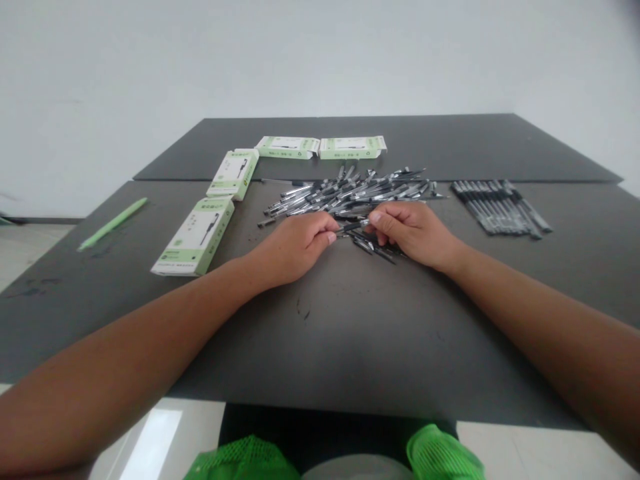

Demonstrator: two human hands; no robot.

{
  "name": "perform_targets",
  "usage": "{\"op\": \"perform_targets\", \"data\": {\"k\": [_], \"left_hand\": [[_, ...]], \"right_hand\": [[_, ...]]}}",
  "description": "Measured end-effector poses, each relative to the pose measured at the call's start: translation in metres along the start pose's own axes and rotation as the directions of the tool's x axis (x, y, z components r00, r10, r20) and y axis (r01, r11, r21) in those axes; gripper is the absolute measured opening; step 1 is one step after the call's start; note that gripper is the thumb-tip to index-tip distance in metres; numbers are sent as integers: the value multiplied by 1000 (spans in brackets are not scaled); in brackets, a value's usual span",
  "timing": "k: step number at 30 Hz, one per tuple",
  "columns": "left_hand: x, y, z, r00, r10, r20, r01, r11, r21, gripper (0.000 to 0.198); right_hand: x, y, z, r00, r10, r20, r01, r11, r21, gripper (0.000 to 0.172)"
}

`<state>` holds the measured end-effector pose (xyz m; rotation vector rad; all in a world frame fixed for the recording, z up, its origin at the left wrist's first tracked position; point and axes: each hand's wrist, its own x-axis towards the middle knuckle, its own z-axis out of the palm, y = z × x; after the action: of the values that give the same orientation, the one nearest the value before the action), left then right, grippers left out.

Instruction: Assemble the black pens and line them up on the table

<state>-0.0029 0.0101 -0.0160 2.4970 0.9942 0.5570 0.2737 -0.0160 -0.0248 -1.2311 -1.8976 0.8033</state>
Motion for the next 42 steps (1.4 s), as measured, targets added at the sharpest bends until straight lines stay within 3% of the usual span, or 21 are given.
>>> {"op": "perform_targets", "data": {"k": [42], "left_hand": [[0,2,0,998,-62,1,62,998,-29,21]], "right_hand": [[3,-1,1,1000,9,18,-8,1000,-16,61]]}}
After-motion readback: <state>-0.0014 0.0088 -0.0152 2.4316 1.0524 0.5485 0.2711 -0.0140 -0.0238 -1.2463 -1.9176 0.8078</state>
